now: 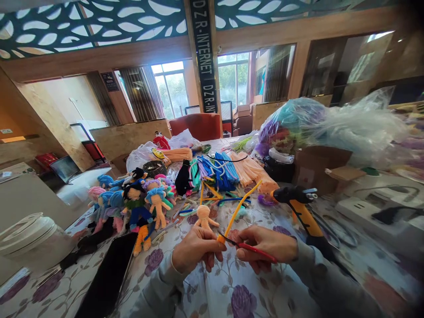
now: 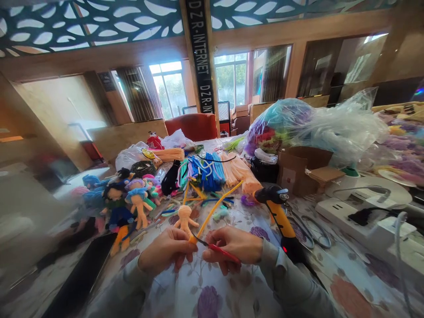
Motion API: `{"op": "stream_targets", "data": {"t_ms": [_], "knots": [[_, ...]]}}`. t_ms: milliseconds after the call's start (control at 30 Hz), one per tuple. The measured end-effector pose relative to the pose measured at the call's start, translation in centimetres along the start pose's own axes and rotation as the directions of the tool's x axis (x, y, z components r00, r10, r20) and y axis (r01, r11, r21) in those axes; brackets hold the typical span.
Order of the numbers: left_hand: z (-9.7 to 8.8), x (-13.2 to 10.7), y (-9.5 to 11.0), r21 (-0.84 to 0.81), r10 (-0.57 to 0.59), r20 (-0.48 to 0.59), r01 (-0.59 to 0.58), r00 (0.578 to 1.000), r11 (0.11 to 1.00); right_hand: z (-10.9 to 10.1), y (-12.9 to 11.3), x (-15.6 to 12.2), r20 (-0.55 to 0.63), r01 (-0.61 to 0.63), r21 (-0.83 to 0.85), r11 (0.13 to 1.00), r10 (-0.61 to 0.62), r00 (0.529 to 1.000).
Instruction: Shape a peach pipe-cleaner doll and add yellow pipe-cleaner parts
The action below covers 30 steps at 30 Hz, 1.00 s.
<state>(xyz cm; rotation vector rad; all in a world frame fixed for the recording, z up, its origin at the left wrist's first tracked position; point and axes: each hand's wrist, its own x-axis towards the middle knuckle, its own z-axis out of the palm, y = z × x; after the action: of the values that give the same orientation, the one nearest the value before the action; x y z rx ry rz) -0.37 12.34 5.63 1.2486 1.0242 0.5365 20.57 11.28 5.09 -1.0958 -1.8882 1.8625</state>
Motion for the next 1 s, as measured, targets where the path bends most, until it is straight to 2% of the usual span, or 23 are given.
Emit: {"op": "stream_targets", "data": {"t_ms": [267, 467, 600, 867, 1000], "knots": [[0.1, 0.0, 0.0, 0.031, -0.009, -0.004, 0.009, 1.000, 0.999, -0.3, 0.3, 0.1, -0.026, -0.033, -0.027, 0.999, 0.033, 0.999], [0.6, -0.1, 0.1, 0.157, -0.037, -0.035, 0.042, 0.999, 0.987, -0.4, 0.2, -0.3, -0.065, -0.142, -0.058, 0.988, 0.138, 0.988], [0.9, -0.1, 0.0, 0.164, -0.031, -0.021, 0.034, 0.999, 0.986, -0.2, 0.0, -0.5, -0.054, -0.181, -0.066, 0.981, 0.178, 0.983], [1.6, -0.2, 0.0, 0.167, -0.068, -0.059, 0.077, 0.996, 0.983, -0.4, 0.7, -0.3, -0.057, -0.170, -0.143, 0.975, 0.164, 0.985], [1.9, -0.1, 0.1, 0.163, -0.081, -0.061, 0.090, 0.995, 0.983, -0.6, 1.1, -0.2, -0.054, -0.125, -0.178, 0.976, 0.117, 0.992]]}}
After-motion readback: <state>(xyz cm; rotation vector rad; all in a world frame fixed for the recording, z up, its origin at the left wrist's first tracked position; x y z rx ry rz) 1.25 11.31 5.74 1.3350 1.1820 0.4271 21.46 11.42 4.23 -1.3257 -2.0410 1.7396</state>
